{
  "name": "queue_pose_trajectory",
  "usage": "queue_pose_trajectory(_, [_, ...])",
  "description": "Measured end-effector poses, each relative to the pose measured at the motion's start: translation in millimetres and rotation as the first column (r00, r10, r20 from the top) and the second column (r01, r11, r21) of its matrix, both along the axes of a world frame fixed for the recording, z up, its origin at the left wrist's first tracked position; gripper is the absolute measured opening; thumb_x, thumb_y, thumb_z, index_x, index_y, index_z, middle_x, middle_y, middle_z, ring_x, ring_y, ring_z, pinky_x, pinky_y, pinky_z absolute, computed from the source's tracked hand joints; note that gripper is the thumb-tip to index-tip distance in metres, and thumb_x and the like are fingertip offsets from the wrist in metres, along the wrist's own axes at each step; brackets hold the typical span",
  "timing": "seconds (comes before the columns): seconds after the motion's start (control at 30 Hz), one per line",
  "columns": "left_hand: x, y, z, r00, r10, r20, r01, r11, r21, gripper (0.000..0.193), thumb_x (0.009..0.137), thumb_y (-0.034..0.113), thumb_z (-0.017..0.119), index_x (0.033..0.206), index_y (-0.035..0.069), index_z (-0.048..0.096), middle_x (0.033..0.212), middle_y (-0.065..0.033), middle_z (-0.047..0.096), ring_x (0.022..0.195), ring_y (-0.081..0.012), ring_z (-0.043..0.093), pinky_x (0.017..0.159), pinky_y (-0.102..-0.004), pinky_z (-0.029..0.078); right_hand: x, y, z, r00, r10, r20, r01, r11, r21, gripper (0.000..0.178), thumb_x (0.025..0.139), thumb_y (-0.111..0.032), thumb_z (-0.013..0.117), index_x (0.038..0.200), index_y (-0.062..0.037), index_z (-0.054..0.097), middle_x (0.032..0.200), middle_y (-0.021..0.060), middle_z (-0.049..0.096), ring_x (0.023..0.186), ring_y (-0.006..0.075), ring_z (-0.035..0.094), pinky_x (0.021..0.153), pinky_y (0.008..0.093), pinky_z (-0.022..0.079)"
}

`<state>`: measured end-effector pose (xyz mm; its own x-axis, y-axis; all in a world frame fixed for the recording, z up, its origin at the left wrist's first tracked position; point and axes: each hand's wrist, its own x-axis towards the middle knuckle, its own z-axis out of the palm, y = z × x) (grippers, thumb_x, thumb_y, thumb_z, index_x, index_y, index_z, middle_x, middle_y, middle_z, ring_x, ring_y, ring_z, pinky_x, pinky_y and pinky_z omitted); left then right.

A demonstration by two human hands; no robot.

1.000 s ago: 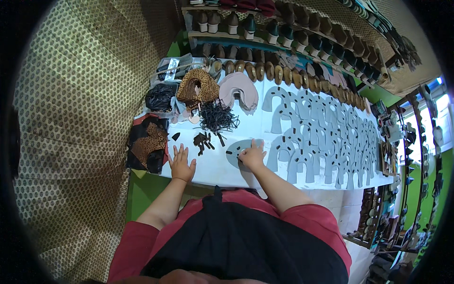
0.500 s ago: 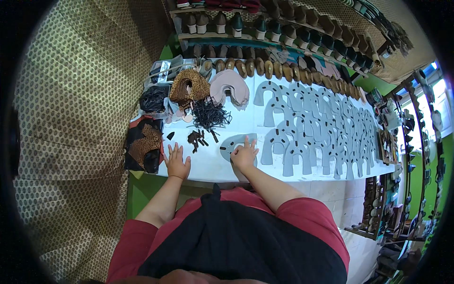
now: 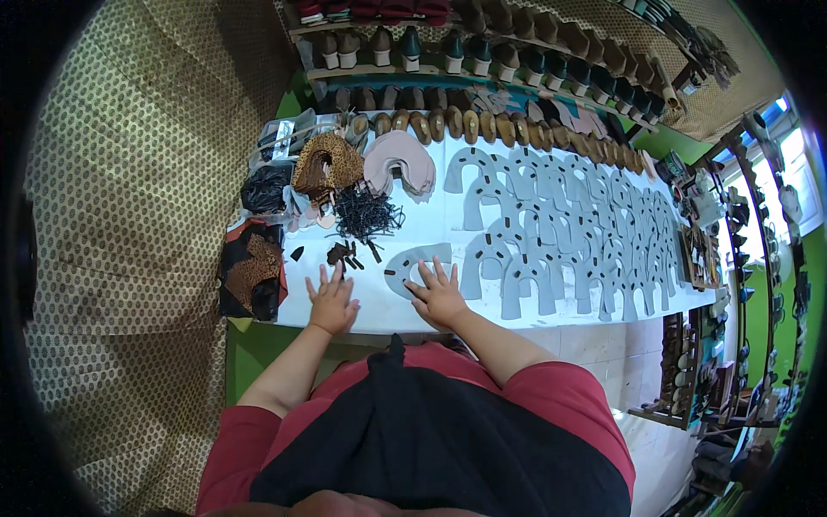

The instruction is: Manually applying small reinforcement patches or decorative elements to white shoe upper components on a workbench.

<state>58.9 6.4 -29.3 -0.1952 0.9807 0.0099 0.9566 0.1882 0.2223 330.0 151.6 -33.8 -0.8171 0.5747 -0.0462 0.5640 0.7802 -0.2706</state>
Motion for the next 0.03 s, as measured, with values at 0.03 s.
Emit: queue_pose_trajectory(0.03, [12.2,8.7,9.0,1.0,-0.023,0.011,0.024,0.996,-0.082,0.063,0.081,0.042,0.067,0.137,0.016,0.055,0.162,-0.0144,0.023,0.15,-0.0432,0.015,0.114,-0.0693,-0.003,-0.3,-0.1,-2.2,1.0,-0.003,0.006,0.003,1.0,0.008,0.058,0.089,-0.049,0.062,0.143,-0.032,0.052,0.163,0.0135,0.02,0.151,0.0411,0.006,0.113,0.072,0.005])
